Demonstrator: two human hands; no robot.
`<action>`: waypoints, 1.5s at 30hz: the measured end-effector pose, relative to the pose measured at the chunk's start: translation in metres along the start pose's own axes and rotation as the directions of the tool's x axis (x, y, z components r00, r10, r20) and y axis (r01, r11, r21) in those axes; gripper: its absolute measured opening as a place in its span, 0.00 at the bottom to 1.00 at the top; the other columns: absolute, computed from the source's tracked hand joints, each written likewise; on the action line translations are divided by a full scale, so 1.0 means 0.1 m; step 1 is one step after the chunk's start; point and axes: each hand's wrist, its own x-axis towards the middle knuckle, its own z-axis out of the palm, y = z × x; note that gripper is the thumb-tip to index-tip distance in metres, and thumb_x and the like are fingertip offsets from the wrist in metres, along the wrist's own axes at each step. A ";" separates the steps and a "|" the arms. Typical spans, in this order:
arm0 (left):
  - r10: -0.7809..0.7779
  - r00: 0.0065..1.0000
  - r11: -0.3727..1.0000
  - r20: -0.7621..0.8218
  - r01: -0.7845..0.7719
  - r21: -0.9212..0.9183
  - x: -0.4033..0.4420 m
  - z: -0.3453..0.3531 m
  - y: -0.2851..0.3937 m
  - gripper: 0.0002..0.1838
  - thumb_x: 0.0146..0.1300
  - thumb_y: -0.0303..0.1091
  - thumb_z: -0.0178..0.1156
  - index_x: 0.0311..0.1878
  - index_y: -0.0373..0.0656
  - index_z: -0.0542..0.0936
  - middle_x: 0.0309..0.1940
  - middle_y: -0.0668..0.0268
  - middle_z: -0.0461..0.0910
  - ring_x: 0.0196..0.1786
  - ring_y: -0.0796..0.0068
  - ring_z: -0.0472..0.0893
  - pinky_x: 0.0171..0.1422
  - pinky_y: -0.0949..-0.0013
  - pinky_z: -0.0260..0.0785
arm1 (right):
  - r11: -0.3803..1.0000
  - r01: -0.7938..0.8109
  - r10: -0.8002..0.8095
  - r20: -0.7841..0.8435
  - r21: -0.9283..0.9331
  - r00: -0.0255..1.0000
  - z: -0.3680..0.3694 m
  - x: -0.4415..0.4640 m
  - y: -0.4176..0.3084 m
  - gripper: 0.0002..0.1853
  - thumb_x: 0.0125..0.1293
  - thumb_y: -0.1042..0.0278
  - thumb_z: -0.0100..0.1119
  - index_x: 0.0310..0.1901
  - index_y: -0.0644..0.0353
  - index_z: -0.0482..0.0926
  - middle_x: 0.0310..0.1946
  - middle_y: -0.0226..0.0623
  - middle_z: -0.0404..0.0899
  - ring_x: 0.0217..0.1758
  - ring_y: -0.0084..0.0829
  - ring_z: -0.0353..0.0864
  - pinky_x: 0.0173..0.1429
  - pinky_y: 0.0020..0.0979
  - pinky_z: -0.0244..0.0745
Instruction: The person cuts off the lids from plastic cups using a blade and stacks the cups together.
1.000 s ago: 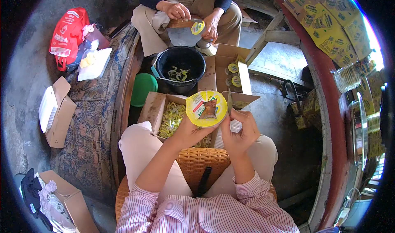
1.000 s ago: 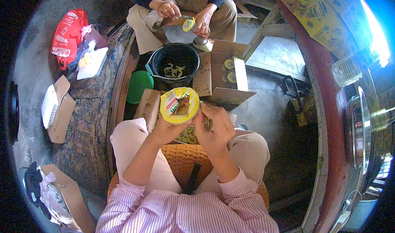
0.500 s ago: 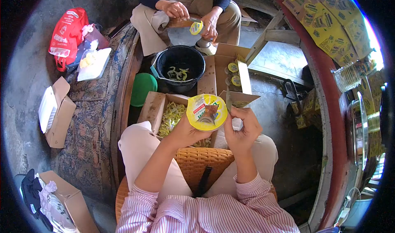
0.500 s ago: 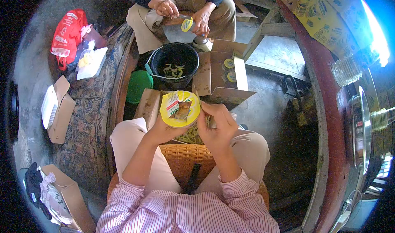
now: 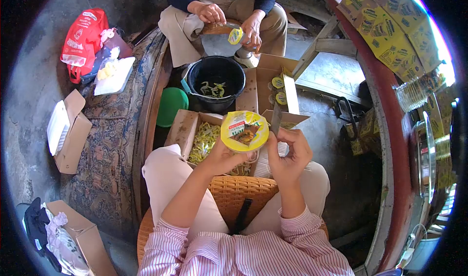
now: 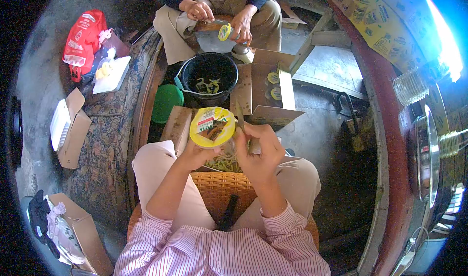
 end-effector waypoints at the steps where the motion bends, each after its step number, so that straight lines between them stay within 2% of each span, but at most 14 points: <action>1: -0.040 0.999 0.996 -0.021 0.038 -0.083 -0.01 0.01 0.05 0.31 0.50 0.27 0.62 0.58 0.38 0.62 0.51 0.63 0.71 0.52 0.76 0.72 0.54 0.70 0.66 | 1.000 0.008 -0.008 -0.002 -0.011 1.000 0.00 0.01 -0.02 0.08 0.47 0.84 0.62 0.31 0.67 0.76 0.25 0.42 0.78 0.25 0.29 0.78 0.31 0.24 0.72; 5: -0.122 0.992 0.966 -0.015 0.115 -0.232 -0.01 -0.03 0.03 0.31 0.53 0.26 0.60 0.60 0.38 0.60 0.51 0.63 0.70 0.51 0.76 0.72 0.53 0.71 0.67 | 0.998 0.038 -0.037 0.016 -0.058 0.999 0.00 0.00 -0.08 0.08 0.47 0.83 0.63 0.31 0.67 0.76 0.25 0.42 0.78 0.25 0.30 0.79 0.31 0.26 0.73; 8: -0.222 0.975 0.958 -0.010 0.216 -0.190 -0.01 -0.05 0.07 0.30 0.53 0.26 0.60 0.60 0.38 0.60 0.51 0.64 0.70 0.48 0.77 0.73 0.52 0.72 0.67 | 0.996 0.060 -0.060 0.002 -0.070 0.998 0.02 -0.01 -0.12 0.09 0.46 0.83 0.63 0.31 0.66 0.76 0.25 0.43 0.78 0.26 0.32 0.79 0.31 0.27 0.74; 11: -0.096 0.995 0.982 -0.035 0.089 -0.166 0.01 -0.01 0.05 0.28 0.54 0.26 0.60 0.58 0.38 0.62 0.49 0.65 0.71 0.46 0.78 0.74 0.49 0.74 0.68 | 0.995 0.067 -0.066 0.014 -0.077 0.998 0.02 -0.02 -0.15 0.09 0.46 0.84 0.63 0.31 0.66 0.76 0.26 0.43 0.78 0.26 0.34 0.79 0.32 0.27 0.74; 14: -0.073 0.997 0.995 -0.011 0.072 -0.073 0.03 0.01 0.07 0.25 0.55 0.28 0.60 0.56 0.38 0.66 0.50 0.65 0.69 0.49 0.76 0.72 0.53 0.72 0.64 | 0.993 0.081 -0.081 0.002 -0.089 0.997 0.04 -0.04 -0.14 0.09 0.46 0.84 0.62 0.31 0.67 0.76 0.27 0.44 0.78 0.26 0.34 0.79 0.32 0.27 0.74; 17: 0.087 0.996 0.979 -0.030 -0.080 0.189 0.05 0.01 -0.02 0.23 0.55 0.29 0.61 0.54 0.37 0.68 0.52 0.63 0.67 0.54 0.73 0.68 0.59 0.69 0.59 | 0.990 0.095 -0.096 -0.005 -0.101 0.995 0.05 -0.04 -0.15 0.09 0.45 0.84 0.62 0.31 0.67 0.76 0.27 0.44 0.78 0.26 0.34 0.79 0.32 0.27 0.74; 20: 0.039 0.998 0.995 -0.051 -0.034 0.099 0.05 0.06 0.01 0.22 0.55 0.29 0.61 0.53 0.36 0.69 0.54 0.61 0.65 0.57 0.71 0.66 0.63 0.67 0.53 | 0.989 0.091 -0.095 -0.024 -0.120 0.995 0.05 -0.06 -0.11 0.10 0.45 0.84 0.62 0.31 0.67 0.76 0.27 0.45 0.78 0.27 0.35 0.79 0.33 0.27 0.74; 23: 0.025 0.997 0.983 -0.074 -0.011 0.185 0.04 0.05 -0.04 0.22 0.55 0.29 0.61 0.53 0.37 0.69 0.54 0.60 0.63 0.57 0.70 0.65 0.63 0.67 0.54 | 0.984 0.102 -0.105 -0.014 -0.145 0.994 0.06 -0.06 -0.11 0.10 0.45 0.85 0.62 0.32 0.67 0.76 0.27 0.44 0.78 0.28 0.35 0.79 0.33 0.28 0.74; 26: -0.025 0.998 0.998 -0.050 0.028 0.063 0.05 0.08 0.03 0.22 0.55 0.30 0.61 0.53 0.38 0.69 0.54 0.60 0.59 0.59 0.68 0.63 0.63 0.67 0.53 | 0.985 0.109 -0.113 -0.024 -0.135 0.993 0.08 -0.07 -0.10 0.10 0.45 0.85 0.62 0.32 0.67 0.77 0.27 0.44 0.78 0.28 0.35 0.79 0.33 0.27 0.74; 29: -0.009 0.999 0.943 0.031 -0.002 0.332 0.04 -0.02 -0.11 0.26 0.55 0.30 0.61 0.56 0.37 0.65 0.54 0.60 0.59 0.58 0.66 0.64 0.63 0.67 0.53 | 0.983 0.096 -0.101 -0.023 -0.153 0.995 0.08 -0.08 -0.08 0.11 0.45 0.85 0.62 0.32 0.67 0.77 0.27 0.44 0.78 0.27 0.35 0.79 0.32 0.28 0.74; 33: -0.039 0.999 0.942 0.009 0.034 0.334 0.04 0.01 -0.12 0.29 0.55 0.31 0.61 0.58 0.37 0.61 0.54 0.59 0.62 0.58 0.66 0.65 0.64 0.65 0.50 | 0.975 0.105 -0.112 -0.021 -0.197 0.994 0.07 -0.07 -0.08 0.11 0.44 0.85 0.62 0.32 0.67 0.77 0.26 0.44 0.78 0.27 0.34 0.79 0.31 0.27 0.74; 38: 0.024 0.999 0.955 0.035 -0.034 0.296 0.06 0.06 -0.05 0.31 0.55 0.31 0.62 0.59 0.37 0.59 0.54 0.58 0.63 0.59 0.65 0.65 0.65 0.64 0.48 | 0.969 0.125 -0.133 -0.025 -0.214 0.991 0.06 -0.04 -0.09 0.11 0.45 0.86 0.62 0.33 0.68 0.77 0.26 0.44 0.78 0.26 0.34 0.79 0.30 0.26 0.73; 41: -0.021 0.994 0.893 0.110 -0.031 0.449 0.06 0.02 -0.06 0.33 0.55 0.31 0.61 0.60 0.37 0.57 0.54 0.58 0.64 0.59 0.65 0.65 0.65 0.64 0.48 | 0.969 0.136 -0.144 -0.026 -0.205 0.989 0.05 -0.02 -0.09 0.10 0.45 0.86 0.62 0.33 0.68 0.77 0.27 0.44 0.78 0.26 0.34 0.79 0.30 0.26 0.74; 45: 0.053 0.992 0.906 0.117 -0.097 0.412 0.04 0.03 -0.11 0.32 0.54 0.32 0.61 0.60 0.37 0.58 0.55 0.59 0.64 0.60 0.65 0.64 0.66 0.64 0.46 | 0.968 0.112 -0.120 -0.022 -0.226 0.993 0.01 0.00 -0.08 0.11 0.45 0.85 0.62 0.33 0.67 0.77 0.26 0.44 0.78 0.26 0.34 0.79 0.31 0.27 0.74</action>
